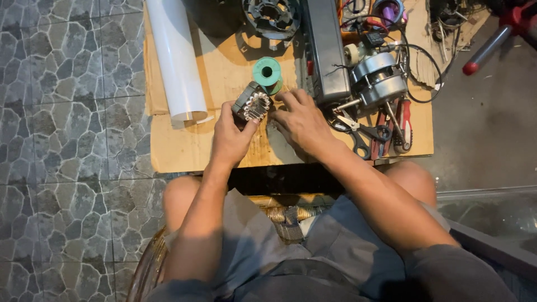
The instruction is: The person is assembling a motor stator by manually fitting a plastic terminal block into the slots of the metal stator core.
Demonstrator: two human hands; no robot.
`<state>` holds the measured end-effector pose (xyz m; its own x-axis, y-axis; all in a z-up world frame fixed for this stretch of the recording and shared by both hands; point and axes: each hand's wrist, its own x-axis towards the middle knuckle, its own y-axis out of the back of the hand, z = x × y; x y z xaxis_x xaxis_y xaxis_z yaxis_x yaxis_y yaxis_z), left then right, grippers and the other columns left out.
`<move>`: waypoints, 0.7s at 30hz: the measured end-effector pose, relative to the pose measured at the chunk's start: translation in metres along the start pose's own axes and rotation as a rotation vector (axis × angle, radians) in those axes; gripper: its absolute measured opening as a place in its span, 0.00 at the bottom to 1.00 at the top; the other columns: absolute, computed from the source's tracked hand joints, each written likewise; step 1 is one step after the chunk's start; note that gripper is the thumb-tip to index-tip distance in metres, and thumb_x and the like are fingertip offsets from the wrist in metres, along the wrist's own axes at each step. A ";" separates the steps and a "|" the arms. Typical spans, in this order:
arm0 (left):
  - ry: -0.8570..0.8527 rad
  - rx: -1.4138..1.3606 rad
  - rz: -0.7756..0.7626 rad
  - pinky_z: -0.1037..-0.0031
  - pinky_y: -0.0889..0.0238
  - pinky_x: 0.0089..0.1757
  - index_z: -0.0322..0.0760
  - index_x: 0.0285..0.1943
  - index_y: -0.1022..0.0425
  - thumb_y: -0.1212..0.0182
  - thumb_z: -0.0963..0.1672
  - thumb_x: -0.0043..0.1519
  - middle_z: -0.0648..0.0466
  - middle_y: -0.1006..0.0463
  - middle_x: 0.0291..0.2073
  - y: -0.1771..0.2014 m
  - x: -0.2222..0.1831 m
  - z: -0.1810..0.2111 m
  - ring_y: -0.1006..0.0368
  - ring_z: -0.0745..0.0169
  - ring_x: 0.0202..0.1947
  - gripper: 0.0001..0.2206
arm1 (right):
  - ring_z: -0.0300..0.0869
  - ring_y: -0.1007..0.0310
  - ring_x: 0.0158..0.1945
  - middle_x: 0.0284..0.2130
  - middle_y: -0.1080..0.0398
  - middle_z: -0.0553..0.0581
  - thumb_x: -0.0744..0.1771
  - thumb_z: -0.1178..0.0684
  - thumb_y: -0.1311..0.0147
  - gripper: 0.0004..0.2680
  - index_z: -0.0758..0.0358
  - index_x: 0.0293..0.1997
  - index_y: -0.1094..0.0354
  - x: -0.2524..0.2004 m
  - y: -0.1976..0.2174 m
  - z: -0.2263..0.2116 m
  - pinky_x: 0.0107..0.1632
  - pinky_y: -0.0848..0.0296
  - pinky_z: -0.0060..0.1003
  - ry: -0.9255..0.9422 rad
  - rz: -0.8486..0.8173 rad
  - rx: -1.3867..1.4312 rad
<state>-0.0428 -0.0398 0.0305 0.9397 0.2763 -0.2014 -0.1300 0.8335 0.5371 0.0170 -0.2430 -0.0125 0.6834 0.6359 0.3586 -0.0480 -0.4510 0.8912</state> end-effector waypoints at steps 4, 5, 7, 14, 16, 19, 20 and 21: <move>-0.024 -0.033 -0.025 0.52 0.30 0.40 0.39 0.56 0.35 0.34 0.47 0.57 0.37 0.25 0.38 0.006 -0.001 0.010 0.23 0.34 0.42 0.21 | 0.49 0.37 0.62 0.42 0.33 0.49 0.66 0.45 0.40 0.08 0.53 0.31 0.32 0.005 0.016 -0.009 0.52 0.34 0.42 0.064 0.026 0.016; -0.023 -0.034 -0.024 0.52 0.30 0.40 0.39 0.56 0.35 0.34 0.47 0.57 0.37 0.25 0.38 0.006 -0.002 0.011 0.23 0.34 0.42 0.21 | 0.49 0.37 0.62 0.42 0.33 0.49 0.66 0.45 0.40 0.08 0.53 0.31 0.32 0.004 0.014 -0.007 0.52 0.34 0.42 0.065 0.024 0.016; -0.022 -0.055 -0.029 0.55 0.29 0.39 0.39 0.56 0.36 0.34 0.46 0.57 0.40 0.24 0.38 0.006 -0.002 0.013 0.21 0.41 0.40 0.21 | 0.46 0.35 0.62 0.38 0.31 0.47 0.66 0.45 0.39 0.07 0.51 0.30 0.30 0.003 0.009 -0.003 0.55 0.36 0.42 0.081 0.062 -0.007; -0.050 -0.042 -0.074 0.51 0.27 0.41 0.34 0.58 0.40 0.28 0.46 0.54 0.34 0.25 0.42 0.011 -0.002 0.021 0.23 0.31 0.45 0.28 | 0.41 0.28 0.49 0.30 0.32 0.48 0.66 0.45 0.39 0.08 0.52 0.29 0.30 0.006 -0.015 0.007 0.66 0.39 0.43 0.161 0.126 -0.078; -0.003 -0.016 -0.067 0.50 0.29 0.44 0.35 0.60 0.43 0.32 0.46 0.58 0.34 0.29 0.45 0.010 -0.006 0.025 0.25 0.32 0.49 0.27 | 0.42 0.28 0.39 0.26 0.34 0.50 0.65 0.45 0.38 0.07 0.52 0.31 0.31 0.009 -0.016 0.004 0.67 0.38 0.45 0.156 0.159 -0.095; 0.005 0.006 -0.010 0.51 0.30 0.45 0.35 0.58 0.42 0.32 0.45 0.56 0.35 0.28 0.43 0.001 -0.004 0.022 0.26 0.31 0.49 0.26 | 0.41 0.27 0.36 0.25 0.36 0.48 0.66 0.44 0.40 0.08 0.52 0.31 0.32 0.007 -0.025 0.006 0.61 0.33 0.45 0.110 0.133 -0.088; 0.005 0.005 -0.008 0.51 0.30 0.45 0.35 0.58 0.42 0.32 0.45 0.56 0.35 0.28 0.43 -0.001 -0.004 0.021 0.26 0.31 0.49 0.26 | 0.41 0.27 0.36 0.25 0.36 0.48 0.66 0.44 0.40 0.08 0.52 0.31 0.32 0.007 -0.022 0.005 0.61 0.33 0.45 0.112 0.132 -0.088; 0.002 0.017 0.014 0.50 0.31 0.46 0.35 0.58 0.42 0.32 0.45 0.56 0.35 0.29 0.43 -0.003 -0.004 0.020 0.27 0.30 0.50 0.26 | 0.41 0.27 0.39 0.27 0.35 0.47 0.66 0.44 0.41 0.07 0.51 0.33 0.31 0.007 -0.018 0.003 0.60 0.33 0.46 0.076 0.084 -0.109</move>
<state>-0.0401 -0.0533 0.0462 0.9371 0.2893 -0.1955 -0.1379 0.8211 0.5539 0.0252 -0.2319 -0.0270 0.6169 0.6460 0.4496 -0.1846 -0.4366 0.8805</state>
